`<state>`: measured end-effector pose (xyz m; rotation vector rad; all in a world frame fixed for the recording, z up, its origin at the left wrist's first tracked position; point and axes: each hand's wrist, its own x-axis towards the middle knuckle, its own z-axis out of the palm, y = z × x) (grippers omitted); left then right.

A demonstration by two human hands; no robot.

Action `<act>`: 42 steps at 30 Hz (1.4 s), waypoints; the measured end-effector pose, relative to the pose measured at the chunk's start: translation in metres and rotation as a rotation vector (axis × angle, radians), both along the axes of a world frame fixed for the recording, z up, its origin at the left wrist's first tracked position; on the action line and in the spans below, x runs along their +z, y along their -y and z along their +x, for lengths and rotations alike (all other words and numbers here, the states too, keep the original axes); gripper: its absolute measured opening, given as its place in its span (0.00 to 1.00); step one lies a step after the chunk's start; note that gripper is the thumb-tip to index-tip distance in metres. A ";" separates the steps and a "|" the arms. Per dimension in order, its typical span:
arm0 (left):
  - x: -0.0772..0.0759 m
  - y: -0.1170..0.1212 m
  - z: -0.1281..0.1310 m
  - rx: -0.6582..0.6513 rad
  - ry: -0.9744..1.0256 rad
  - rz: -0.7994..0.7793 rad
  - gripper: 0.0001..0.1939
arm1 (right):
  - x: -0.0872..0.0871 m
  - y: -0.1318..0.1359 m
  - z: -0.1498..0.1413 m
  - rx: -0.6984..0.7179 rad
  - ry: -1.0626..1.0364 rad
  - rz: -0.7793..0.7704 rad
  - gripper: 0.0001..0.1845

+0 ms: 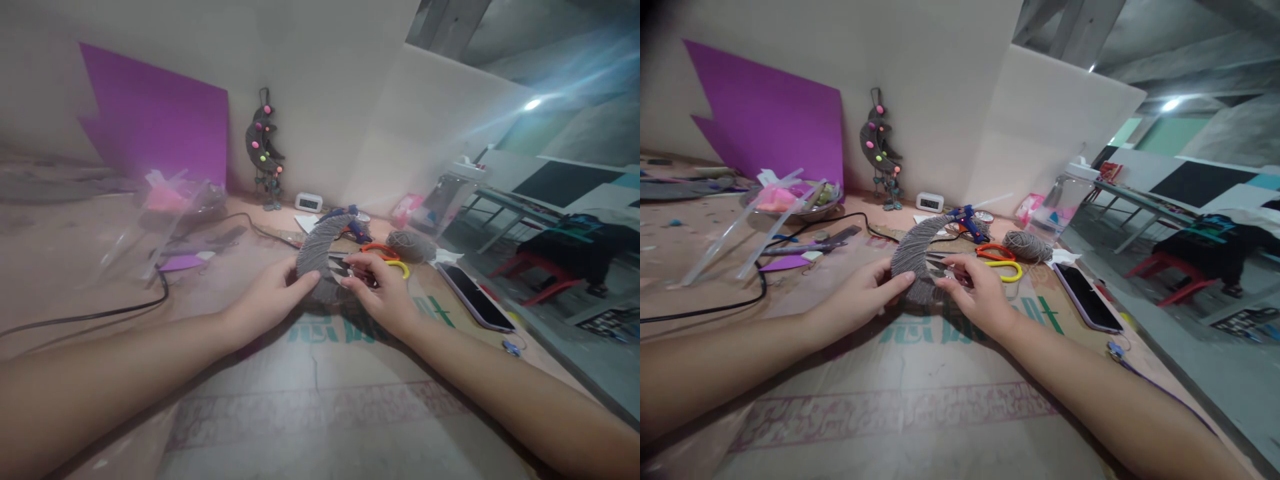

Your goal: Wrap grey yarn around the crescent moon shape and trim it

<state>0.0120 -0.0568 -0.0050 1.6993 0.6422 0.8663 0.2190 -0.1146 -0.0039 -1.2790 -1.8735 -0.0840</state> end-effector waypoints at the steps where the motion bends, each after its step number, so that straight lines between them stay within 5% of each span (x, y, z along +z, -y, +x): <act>1: -0.001 0.000 0.000 -0.008 -0.007 0.002 0.09 | 0.000 0.000 0.001 -0.001 0.020 0.006 0.13; 7: -0.005 -0.004 0.002 -0.044 -0.009 -0.012 0.10 | 0.001 0.005 0.001 0.093 0.060 0.136 0.10; 20: -0.004 -0.005 0.001 -0.030 -0.030 0.028 0.13 | 0.007 0.013 -0.005 0.387 0.216 0.146 0.05; 26: -0.007 -0.007 0.003 -0.034 0.043 -0.075 0.14 | 0.003 0.012 -0.002 0.319 0.185 0.095 0.05; 33: -0.010 -0.008 0.002 -0.043 0.084 -0.116 0.13 | 0.001 0.007 0.001 0.052 0.201 -0.018 0.11; 42: -0.008 -0.008 0.005 -0.090 0.070 -0.191 0.17 | 0.001 0.003 -0.001 0.024 0.159 -0.007 0.15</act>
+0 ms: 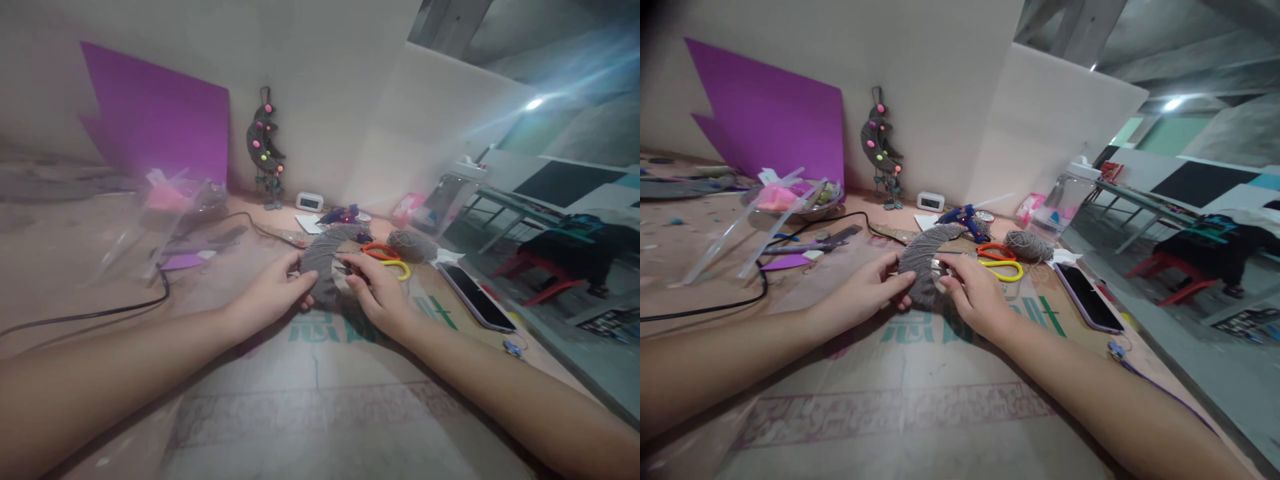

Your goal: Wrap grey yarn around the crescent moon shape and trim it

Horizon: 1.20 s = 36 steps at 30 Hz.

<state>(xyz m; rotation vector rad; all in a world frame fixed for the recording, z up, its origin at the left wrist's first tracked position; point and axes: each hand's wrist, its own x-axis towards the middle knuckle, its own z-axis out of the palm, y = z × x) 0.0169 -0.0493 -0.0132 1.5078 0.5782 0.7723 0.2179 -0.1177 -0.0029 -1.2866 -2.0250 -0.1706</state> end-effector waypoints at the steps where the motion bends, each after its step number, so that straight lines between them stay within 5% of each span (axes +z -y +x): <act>1: 0.001 0.000 0.000 0.004 0.004 -0.003 0.16 | -0.001 0.000 0.000 -0.015 -0.014 -0.003 0.15; 36: -0.001 0.001 -0.001 0.021 0.028 0.028 0.13 | -0.001 -0.003 0.004 0.005 0.119 0.054 0.10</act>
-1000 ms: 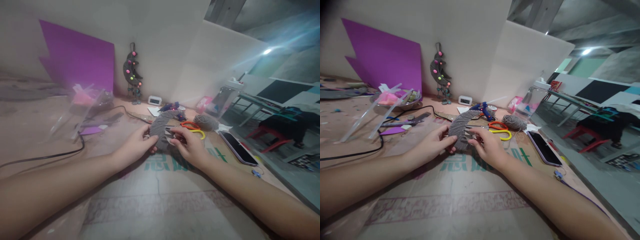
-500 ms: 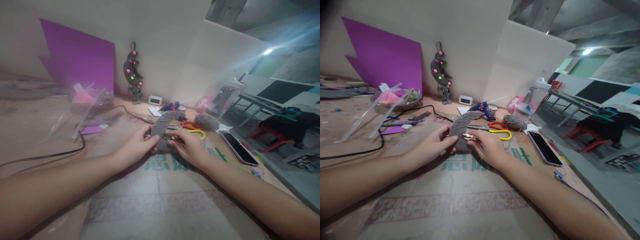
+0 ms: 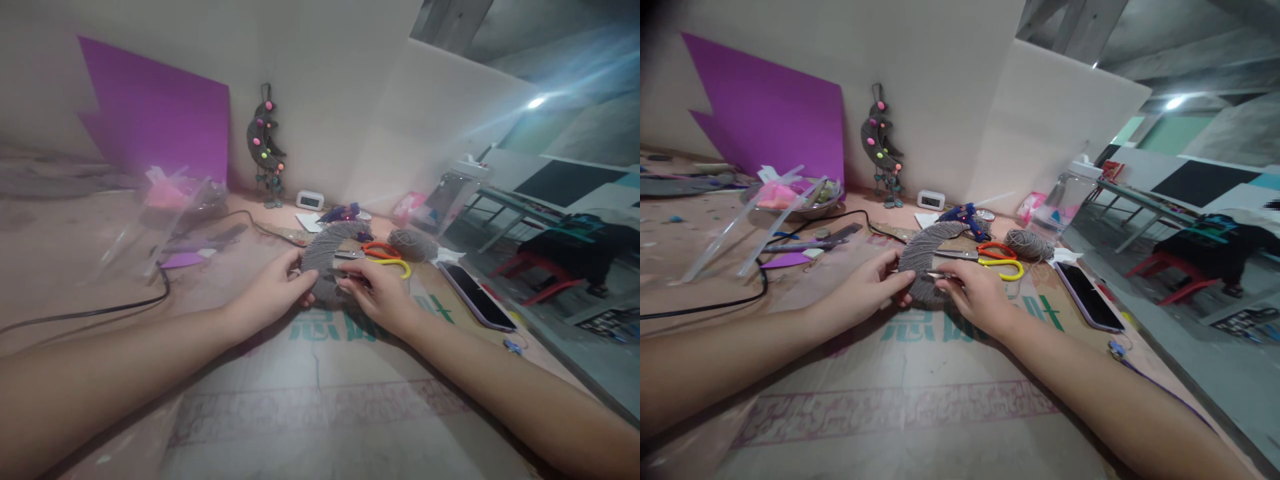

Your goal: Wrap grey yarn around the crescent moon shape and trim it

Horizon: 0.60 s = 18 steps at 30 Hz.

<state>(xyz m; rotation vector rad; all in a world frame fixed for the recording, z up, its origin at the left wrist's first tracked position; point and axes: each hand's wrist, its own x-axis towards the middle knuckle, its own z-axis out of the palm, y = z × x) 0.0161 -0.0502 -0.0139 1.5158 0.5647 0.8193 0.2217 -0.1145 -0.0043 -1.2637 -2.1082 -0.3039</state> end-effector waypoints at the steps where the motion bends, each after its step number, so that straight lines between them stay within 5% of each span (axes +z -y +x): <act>1: 0.000 0.000 0.000 0.000 0.003 -0.004 0.13 | -0.001 0.000 0.000 0.015 -0.010 0.013 0.09; 8: 0.000 -0.002 0.000 0.016 -0.005 -0.027 0.13 | 0.003 0.007 0.000 0.147 -0.019 0.053 0.12; 15: 0.000 -0.004 0.000 0.030 -0.007 0.027 0.13 | 0.011 0.016 -0.010 0.339 0.350 0.230 0.09; 18: -0.002 -0.005 0.001 0.019 -0.003 0.037 0.12 | 0.009 0.015 -0.009 0.283 0.222 0.186 0.10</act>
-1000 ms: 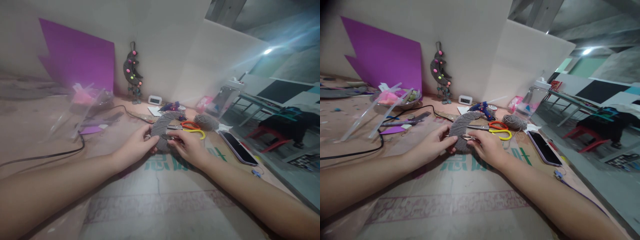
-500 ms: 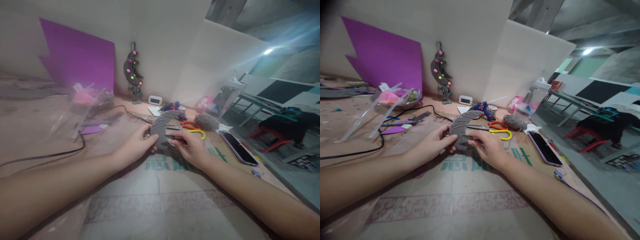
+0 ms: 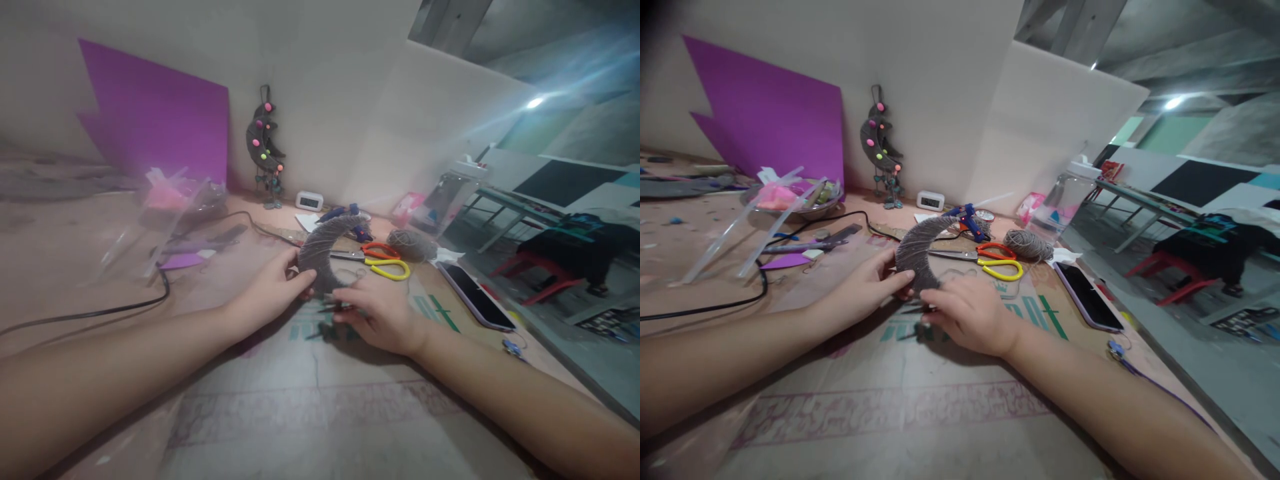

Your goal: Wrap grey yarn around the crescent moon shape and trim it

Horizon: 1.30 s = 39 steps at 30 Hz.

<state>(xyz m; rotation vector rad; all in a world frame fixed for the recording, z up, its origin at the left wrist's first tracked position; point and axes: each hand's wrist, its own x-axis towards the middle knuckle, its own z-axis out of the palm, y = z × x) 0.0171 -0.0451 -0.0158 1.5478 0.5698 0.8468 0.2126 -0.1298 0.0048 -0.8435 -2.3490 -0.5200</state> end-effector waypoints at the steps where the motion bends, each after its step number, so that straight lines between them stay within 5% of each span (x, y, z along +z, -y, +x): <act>1: -0.001 0.000 0.000 -0.002 0.003 0.000 0.12 | -0.001 -0.001 0.001 -0.038 -0.081 -0.042 0.11; 7: -0.003 0.000 0.000 -0.011 -0.011 0.002 0.12 | -0.009 -0.013 0.010 -0.254 -0.323 -0.168 0.12; 39: 0.008 0.012 0.000 -0.039 0.020 -0.086 0.13 | -0.010 -0.016 0.010 -0.305 -0.269 -0.185 0.09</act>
